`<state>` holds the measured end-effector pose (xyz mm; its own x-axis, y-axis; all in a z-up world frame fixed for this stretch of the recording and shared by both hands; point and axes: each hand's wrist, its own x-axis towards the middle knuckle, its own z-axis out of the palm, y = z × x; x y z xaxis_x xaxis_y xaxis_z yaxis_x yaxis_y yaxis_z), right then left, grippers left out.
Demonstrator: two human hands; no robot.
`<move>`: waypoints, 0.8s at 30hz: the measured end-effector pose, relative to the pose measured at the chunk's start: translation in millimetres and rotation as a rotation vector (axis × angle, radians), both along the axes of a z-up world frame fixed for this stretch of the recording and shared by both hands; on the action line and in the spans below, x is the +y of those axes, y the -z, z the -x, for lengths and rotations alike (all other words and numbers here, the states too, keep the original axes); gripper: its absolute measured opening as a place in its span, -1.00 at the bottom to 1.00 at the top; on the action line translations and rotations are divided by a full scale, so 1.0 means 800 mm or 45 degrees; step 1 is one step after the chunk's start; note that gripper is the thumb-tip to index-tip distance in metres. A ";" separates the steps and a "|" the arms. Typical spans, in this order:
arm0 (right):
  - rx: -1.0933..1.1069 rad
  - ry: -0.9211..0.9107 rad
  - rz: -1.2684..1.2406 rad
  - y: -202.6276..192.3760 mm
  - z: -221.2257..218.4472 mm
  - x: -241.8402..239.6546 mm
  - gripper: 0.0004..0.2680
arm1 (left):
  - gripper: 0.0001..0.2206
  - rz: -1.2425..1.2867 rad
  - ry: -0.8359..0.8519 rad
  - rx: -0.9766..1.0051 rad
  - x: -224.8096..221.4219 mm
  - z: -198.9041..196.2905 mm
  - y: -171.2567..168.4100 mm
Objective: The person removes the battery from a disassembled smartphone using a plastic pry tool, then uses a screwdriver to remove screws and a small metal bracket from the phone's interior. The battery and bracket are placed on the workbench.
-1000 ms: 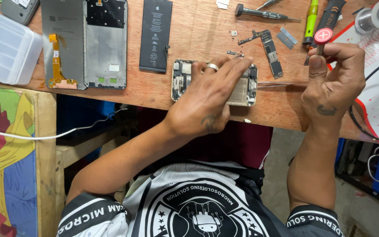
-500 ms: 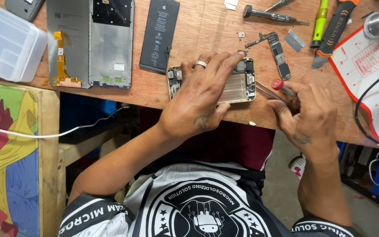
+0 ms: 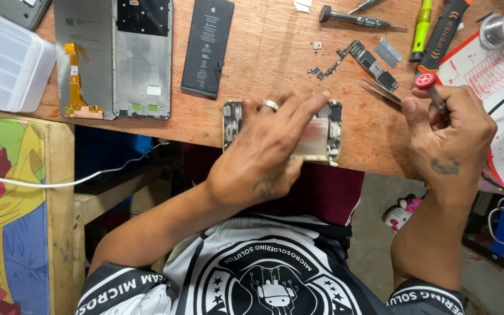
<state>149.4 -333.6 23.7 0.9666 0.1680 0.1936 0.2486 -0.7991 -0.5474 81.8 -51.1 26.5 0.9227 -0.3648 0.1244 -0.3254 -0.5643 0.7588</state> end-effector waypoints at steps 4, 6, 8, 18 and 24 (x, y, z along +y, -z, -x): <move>0.011 0.030 -0.269 0.003 0.008 0.012 -0.81 | -0.16 -0.030 0.079 0.076 -0.008 0.011 -0.007; 0.011 0.040 -0.283 0.004 0.008 0.020 -0.79 | -0.15 -0.071 0.079 0.100 -0.012 0.009 -0.006; -0.010 -0.004 -0.255 0.005 0.009 0.024 -0.82 | -0.16 -0.097 0.048 0.093 -0.016 0.007 -0.003; 0.012 -0.237 -0.161 0.007 0.023 0.017 -0.96 | -0.23 0.045 -0.143 -0.136 0.027 -0.034 0.006; 0.167 -0.529 -0.078 0.005 0.038 0.047 -0.78 | -0.23 0.229 -0.157 -0.131 0.043 -0.050 0.005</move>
<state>118.6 -296.3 19.3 0.8363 0.5398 0.0959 0.4675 -0.6107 -0.6392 122.1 -16.7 22.8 0.9381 -0.2139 0.2725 -0.3430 -0.4635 0.8170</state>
